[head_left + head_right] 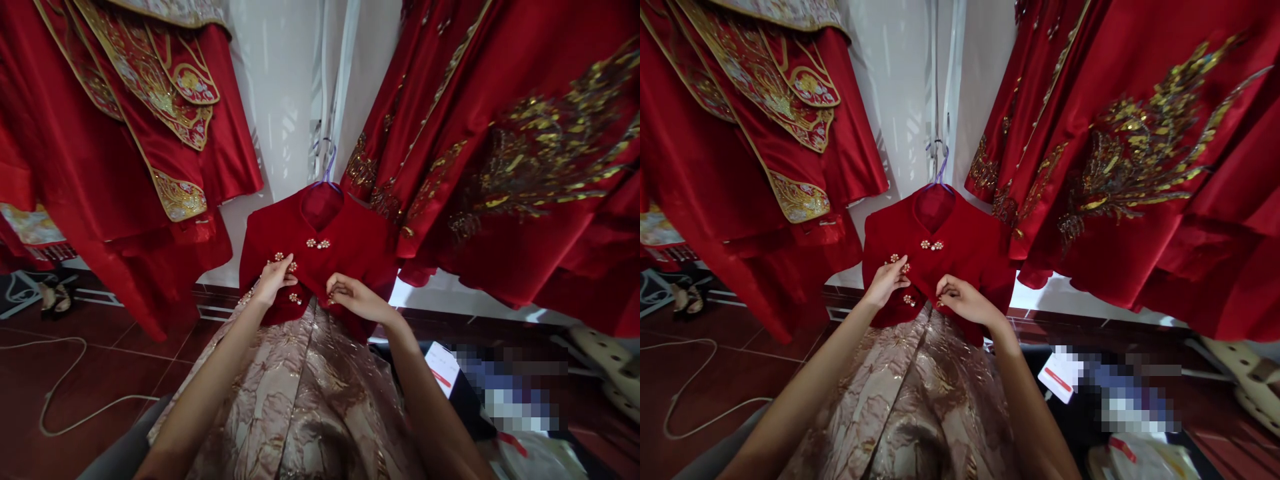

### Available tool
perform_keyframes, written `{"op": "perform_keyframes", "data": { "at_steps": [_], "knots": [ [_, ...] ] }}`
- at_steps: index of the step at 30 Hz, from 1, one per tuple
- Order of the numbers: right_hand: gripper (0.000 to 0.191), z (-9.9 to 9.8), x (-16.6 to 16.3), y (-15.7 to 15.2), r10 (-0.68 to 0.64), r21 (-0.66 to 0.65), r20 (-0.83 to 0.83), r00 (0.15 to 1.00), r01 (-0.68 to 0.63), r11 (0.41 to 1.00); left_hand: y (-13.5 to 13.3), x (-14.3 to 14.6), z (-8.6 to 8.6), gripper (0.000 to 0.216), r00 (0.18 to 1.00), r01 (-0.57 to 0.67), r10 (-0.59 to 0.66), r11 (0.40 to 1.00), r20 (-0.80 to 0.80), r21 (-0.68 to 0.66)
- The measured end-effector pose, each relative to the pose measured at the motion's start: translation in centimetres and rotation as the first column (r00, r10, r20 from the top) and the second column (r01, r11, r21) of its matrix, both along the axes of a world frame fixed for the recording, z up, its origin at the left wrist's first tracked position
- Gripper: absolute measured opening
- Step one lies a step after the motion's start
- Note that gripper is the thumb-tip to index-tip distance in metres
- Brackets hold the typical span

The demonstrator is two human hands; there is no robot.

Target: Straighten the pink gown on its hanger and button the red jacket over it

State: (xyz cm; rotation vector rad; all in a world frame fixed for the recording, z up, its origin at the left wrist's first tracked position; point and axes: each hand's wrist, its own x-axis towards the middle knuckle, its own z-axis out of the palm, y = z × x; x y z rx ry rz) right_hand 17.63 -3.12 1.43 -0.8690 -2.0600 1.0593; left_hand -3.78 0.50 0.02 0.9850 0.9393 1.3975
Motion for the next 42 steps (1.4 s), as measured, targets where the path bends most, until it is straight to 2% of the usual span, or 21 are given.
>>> {"op": "perform_keyframes", "data": {
  "at_steps": [3, 6, 8, 10, 12, 13, 15, 19, 21, 23, 26, 30, 34, 37, 39, 41, 42],
  "knots": [
    [0.011, -0.4, 1.0, 0.2, -0.024, 0.034, 0.117, 0.993, 0.02, 0.999, 0.5, 0.2, 2.1, 0.032, 0.977, 0.107, -0.079, 0.985, -0.199, 0.133],
    [0.016, -1.2, 1.9, 0.6, -0.051, 0.031, 0.201, 0.978, 0.046, 0.998, 1.3, 0.9, 4.0, 0.025, 0.907, 0.176, -0.002, 0.91, -0.42, 0.376],
    [0.016, -1.6, 2.4, 0.7, -0.078, 0.031, 0.219, 0.973, 0.072, 0.997, 1.7, 1.3, 4.9, 0.02, 0.779, 0.224, 0.161, 0.831, -0.606, 0.509],
    [0.017, -1.7, 2.7, 0.7, -0.095, 0.047, 0.226, 0.97, 0.086, 0.995, 1.8, 1.6, 5.7, 0.018, 0.572, 0.286, 0.354, 0.759, -0.74, 0.584],
    [0.017, -1.6, 2.8, 0.7, -0.097, 0.061, 0.235, 0.967, 0.085, 0.994, 1.8, 1.7, 6.3, 0.016, 0.384, 0.357, 0.484, 0.707, -0.786, 0.61],
    [0.017, -1.5, 2.9, 0.7, -0.098, 0.065, 0.237, 0.966, 0.085, 0.994, 1.9, 1.7, 6.6, 0.016, 0.321, 0.393, 0.524, 0.685, -0.789, 0.614],
    [0.017, -1.3, 3.0, 0.6, -0.098, 0.068, 0.236, 0.967, 0.084, 0.994, 2.2, 1.7, 7.2, 0.016, 0.25, 0.468, 0.566, 0.64, -0.786, 0.61],
    [0.017, -1.3, 3.4, 0.7, -0.089, 0.067, 0.235, 0.968, 0.076, 0.995, 3.2, 1.8, 8.5, 0.015, 0.172, 0.634, 0.598, 0.541, -0.783, 0.552],
    [0.018, -1.2, 3.6, 0.6, -0.096, 0.051, 0.239, 0.966, 0.086, 0.995, 3.6, 1.6, 9.1, 0.013, 0.144, 0.681, 0.609, 0.512, -0.78, 0.525],
    [0.017, -0.7, 3.7, 0.3, -0.129, 0.041, 0.235, 0.963, 0.122, 0.992, 3.8, 1.4, 9.8, 0.013, 0.16, 0.701, 0.584, 0.5, -0.796, 0.508],
    [0.016, 0.4, 3.6, -0.3, -0.198, 0.097, 0.189, 0.962, 0.182, 0.978, 3.7, 1.0, 10.7, 0.014, 0.233, 0.721, 0.495, 0.49, -0.837, 0.49],
    [0.014, 2.7, 2.9, -0.7, -0.269, 0.216, -0.005, 0.963, 0.264, 0.94, 3.6, 0.7, 11.4, 0.006, 0.263, 0.747, 0.433, 0.474, -0.862, 0.467],
    [0.015, 6.1, 1.1, 0.6, -0.349, 0.283, -0.245, 0.905, 0.411, 0.867, 4.2, 1.0, 11.4, 0.012, 0.246, 0.799, 0.479, 0.392, -0.843, 0.456],
    [0.027, 9.0, -1.5, 2.6, -0.359, 0.199, -0.443, 0.822, 0.48, 0.854, 4.8, 1.3, 10.9, 0.016, 0.217, 0.817, 0.588, 0.327, -0.779, 0.474],
    [0.037, 10.2, -3.6, 4.1, -0.332, 0.072, -0.505, 0.797, 0.422, 0.904, 5.1, 1.2, 10.3, 0.016, 0.158, 0.824, 0.688, 0.303, -0.708, 0.478],
    [0.051, 10.3, -5.8, 5.3, -0.34, -0.006, -0.459, 0.821, 0.38, 0.925, 5.1, 0.8, 9.6, 0.02, 0.079, 0.804, 0.756, 0.337, -0.65, 0.49],
    [0.06, 9.9, -6.9, 5.8, -0.404, 0.0, -0.427, 0.809, 0.447, 0.895, 5.0, 0.5, 9.3, 0.021, 0.044, 0.772, 0.769, 0.379, -0.637, 0.511]
  ]
}}
